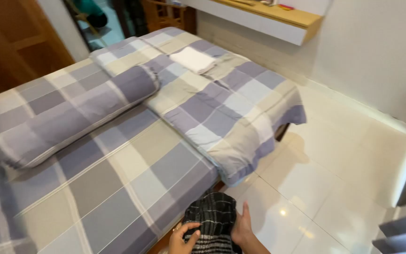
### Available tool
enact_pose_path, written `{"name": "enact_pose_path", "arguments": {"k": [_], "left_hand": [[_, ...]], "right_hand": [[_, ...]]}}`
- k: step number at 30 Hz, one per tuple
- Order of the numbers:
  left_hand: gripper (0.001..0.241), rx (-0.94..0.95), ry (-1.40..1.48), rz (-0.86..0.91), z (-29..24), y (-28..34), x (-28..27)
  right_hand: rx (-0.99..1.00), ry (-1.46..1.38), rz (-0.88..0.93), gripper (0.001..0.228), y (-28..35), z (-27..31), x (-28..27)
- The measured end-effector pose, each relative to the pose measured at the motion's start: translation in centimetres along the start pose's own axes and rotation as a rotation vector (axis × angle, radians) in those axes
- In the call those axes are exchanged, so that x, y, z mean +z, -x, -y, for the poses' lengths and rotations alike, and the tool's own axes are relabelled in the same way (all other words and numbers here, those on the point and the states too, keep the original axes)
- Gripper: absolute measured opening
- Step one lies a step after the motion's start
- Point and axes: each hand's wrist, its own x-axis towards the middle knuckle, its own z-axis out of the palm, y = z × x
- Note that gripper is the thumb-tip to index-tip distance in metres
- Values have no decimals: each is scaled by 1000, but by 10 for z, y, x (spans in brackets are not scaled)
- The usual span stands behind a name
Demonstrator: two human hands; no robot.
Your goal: The person wipes a wooden shelf with a cloth, moves several small items including bottles and a comb, then wipes a water dispenser. The person also picks up a broom and places it on a chair.
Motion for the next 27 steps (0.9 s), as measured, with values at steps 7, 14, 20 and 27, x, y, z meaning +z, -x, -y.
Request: {"name": "enact_pose_path", "arguments": {"k": [7, 14, 20, 27], "left_hand": [[34, 79, -163, 266, 14, -54, 88], [37, -47, 24, 45, -33, -150, 213], [33, 125, 129, -29, -84, -193, 363], [25, 200, 124, 126, -170, -261, 466]], "right_hand": [[-95, 270, 126, 48, -71, 57, -116], [-156, 396, -212, 44, -15, 274, -187], [-444, 442, -371, 47, 6, 420, -281], [-830, 479, -390, 39, -17, 531, -331]]}}
